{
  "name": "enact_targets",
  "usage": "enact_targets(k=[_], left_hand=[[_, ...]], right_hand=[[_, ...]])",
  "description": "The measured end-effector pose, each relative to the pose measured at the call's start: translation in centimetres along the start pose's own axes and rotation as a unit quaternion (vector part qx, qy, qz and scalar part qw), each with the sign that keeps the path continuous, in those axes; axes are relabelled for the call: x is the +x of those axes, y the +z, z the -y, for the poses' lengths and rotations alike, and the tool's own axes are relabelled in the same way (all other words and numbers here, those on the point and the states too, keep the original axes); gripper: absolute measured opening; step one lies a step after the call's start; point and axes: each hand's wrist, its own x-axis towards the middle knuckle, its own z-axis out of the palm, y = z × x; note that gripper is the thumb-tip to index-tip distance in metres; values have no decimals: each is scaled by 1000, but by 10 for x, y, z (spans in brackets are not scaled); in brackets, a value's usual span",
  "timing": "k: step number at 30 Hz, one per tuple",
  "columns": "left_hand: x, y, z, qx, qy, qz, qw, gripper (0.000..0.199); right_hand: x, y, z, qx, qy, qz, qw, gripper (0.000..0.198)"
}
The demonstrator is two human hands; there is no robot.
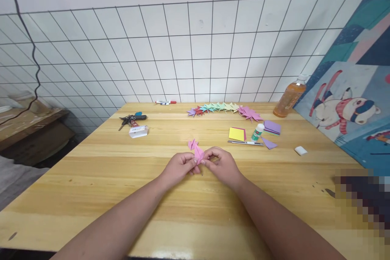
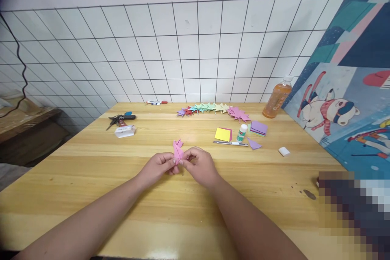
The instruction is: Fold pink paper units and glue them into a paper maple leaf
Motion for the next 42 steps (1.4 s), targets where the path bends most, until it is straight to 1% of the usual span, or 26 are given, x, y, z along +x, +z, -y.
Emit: enact_targets(k=[2,5,9,11,13,14,15,16,17,18,20,22,29,32,34,37,39,42], left_hand=[[-2,2,-1,12,14,-6,1000,37],[-4,3,0,37,46,4,998,38],[-4,3,2,107,90,-2,990,31],[-3,3,3,123,91,-11,988,32],[-2,3,3,113,84,-18,990,33],[-2,3,3,103,79,-23,991,32],[-2,3,2,92,76,-29,992,31],[-2,2,2,83,74,-35,993,30],[-2,2,1,78,75,-40,993,30],[-2,1,1,80,77,-41,993,30],[-2,1,0,94,84,-38,991,31],[-1,1,-1,110,90,-33,989,32],[-1,2,-1,94,87,-27,991,31],[-1,3,-1,61,68,-19,996,32],[0,3,-1,39,63,-17,997,30],[1,5,1,38,68,-43,996,28],[1,5,2,52,62,-61,995,27],[2,4,1,64,49,-67,995,28]], right_hand=[[1,1,-1,35,25,-8,999,10],[2,0,-1,81,49,-13,995,13],[1,0,1,77,49,-23,996,13],[1,1,2,72,43,-28,996,13],[0,3,3,100,45,-37,993,13],[0,4,3,127,50,-39,990,20],[0,5,4,159,61,-34,985,33],[0,6,4,191,77,-24,978,47],[0,6,3,216,99,-7,971,55],[1,6,3,231,121,15,965,55],[2,6,1,238,156,48,958,41],[3,6,-1,240,168,58,954,32],[4,5,-6,271,194,21,943,31],[4,4,-4,273,207,20,939,31],[4,4,-2,261,205,24,943,32],[5,5,0,234,203,28,950,33],[5,6,0,221,213,17,952,33],[6,6,-1,213,221,-5,952,33]])
